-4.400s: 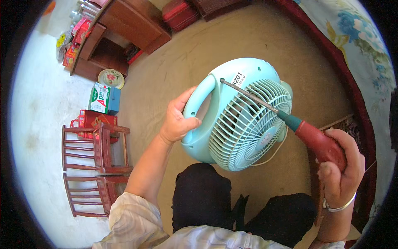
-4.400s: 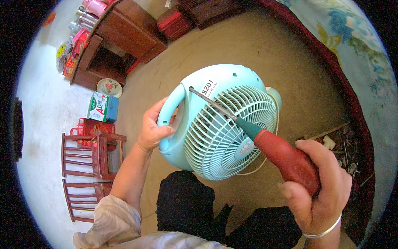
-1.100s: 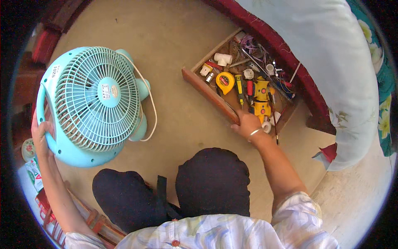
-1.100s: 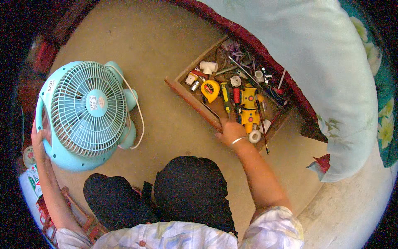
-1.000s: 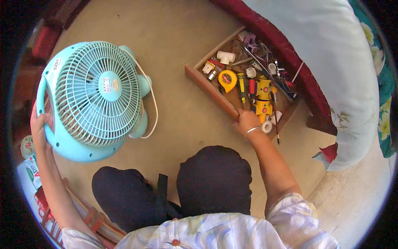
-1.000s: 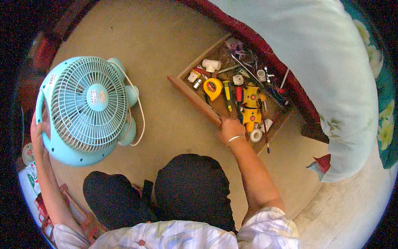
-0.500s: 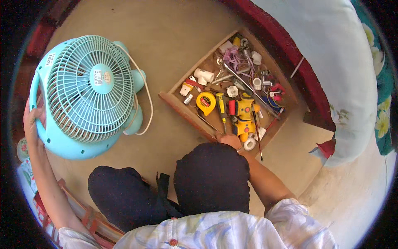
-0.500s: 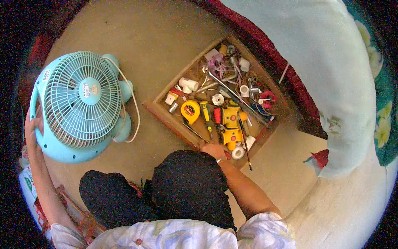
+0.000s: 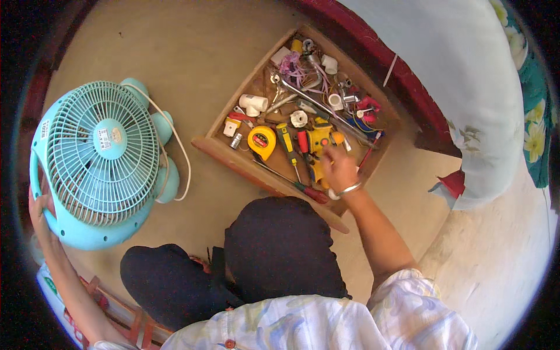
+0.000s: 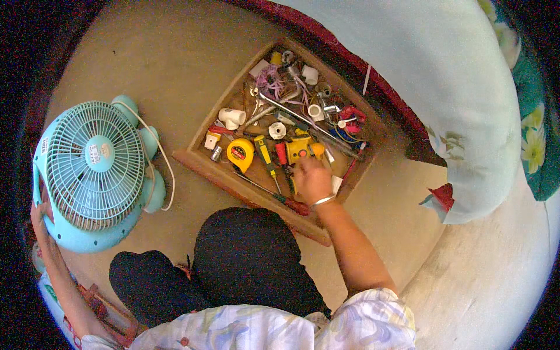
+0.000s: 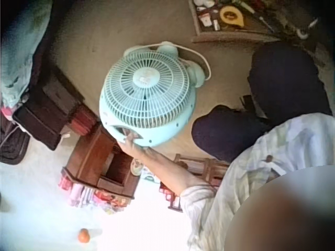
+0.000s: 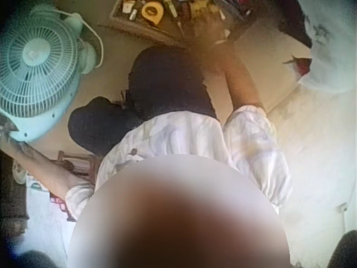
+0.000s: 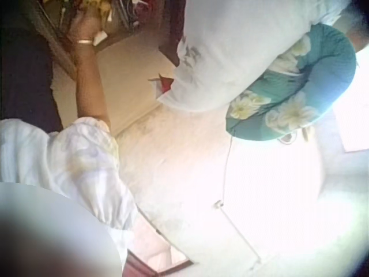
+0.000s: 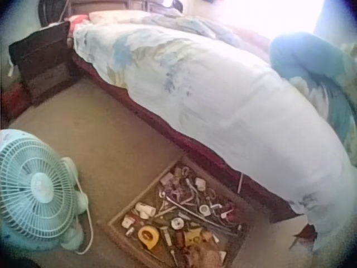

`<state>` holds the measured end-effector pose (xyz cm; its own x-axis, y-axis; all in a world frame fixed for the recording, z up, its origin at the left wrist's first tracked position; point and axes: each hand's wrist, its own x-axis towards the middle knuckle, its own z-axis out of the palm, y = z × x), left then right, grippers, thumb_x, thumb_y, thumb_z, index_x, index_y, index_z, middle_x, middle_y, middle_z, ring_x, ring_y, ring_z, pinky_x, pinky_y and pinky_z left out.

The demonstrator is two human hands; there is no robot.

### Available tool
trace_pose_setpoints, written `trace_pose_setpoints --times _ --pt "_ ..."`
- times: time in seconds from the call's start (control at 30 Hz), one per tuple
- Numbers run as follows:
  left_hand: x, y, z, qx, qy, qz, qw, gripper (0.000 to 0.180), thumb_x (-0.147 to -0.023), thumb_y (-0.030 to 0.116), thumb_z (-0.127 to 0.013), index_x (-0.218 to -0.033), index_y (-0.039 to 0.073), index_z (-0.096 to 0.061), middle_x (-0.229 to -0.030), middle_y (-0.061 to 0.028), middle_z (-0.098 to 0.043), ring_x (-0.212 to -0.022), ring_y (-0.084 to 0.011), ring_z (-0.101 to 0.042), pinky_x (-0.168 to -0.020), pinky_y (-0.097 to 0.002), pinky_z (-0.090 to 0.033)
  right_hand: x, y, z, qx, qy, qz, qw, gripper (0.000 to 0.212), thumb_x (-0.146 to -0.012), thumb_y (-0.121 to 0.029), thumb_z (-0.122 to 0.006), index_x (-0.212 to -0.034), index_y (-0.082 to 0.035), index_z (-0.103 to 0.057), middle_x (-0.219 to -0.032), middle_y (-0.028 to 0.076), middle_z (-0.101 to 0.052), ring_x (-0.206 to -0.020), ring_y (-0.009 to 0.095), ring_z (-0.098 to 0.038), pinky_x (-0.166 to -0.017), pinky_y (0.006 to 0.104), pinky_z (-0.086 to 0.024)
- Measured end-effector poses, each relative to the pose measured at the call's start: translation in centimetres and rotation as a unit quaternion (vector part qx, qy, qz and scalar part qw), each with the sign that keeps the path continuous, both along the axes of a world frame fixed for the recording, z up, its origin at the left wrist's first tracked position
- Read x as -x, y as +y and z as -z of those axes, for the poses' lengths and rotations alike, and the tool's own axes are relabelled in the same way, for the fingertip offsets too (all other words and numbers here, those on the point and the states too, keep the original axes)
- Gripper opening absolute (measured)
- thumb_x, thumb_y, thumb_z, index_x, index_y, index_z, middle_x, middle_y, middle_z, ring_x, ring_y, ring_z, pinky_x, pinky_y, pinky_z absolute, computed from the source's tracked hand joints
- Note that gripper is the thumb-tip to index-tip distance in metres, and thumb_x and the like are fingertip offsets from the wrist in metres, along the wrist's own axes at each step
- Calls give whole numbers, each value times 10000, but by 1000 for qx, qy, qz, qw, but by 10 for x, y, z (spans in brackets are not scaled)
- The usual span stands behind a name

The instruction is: Repairing or disassembling a small blue desk fan using various screwdrivers.

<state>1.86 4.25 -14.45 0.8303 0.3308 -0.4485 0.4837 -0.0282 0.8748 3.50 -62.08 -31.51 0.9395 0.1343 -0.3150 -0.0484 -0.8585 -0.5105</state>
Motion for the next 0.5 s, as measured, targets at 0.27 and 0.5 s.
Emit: trace_pose_setpoints --times 0.27,0.5 --pt "-2 -26 9 -55 -13 -35 998 672 -707 83 -474 -1334 -48 -272 -1323 -195 -380 -1053 -214 -528 -860 -250 -432 -16 -77 59 248 56 -7 967 641 -709 -111 -615 -1294 -56 -357 -1236 198 -447 -1164 385 -382 -951 444 -365" --pt "-13 -39 -4 -39 -5 -41 998 714 -673 41 -459 -1350 -35 -245 -1362 -208 -330 -1048 -213 -532 -851 -249 -451 11 -86 66 161 134 43 977 526 -711 -99 -606 -1220 -84 -474 -1092 211 -542 -1043 375 -502 -871 429 -427"
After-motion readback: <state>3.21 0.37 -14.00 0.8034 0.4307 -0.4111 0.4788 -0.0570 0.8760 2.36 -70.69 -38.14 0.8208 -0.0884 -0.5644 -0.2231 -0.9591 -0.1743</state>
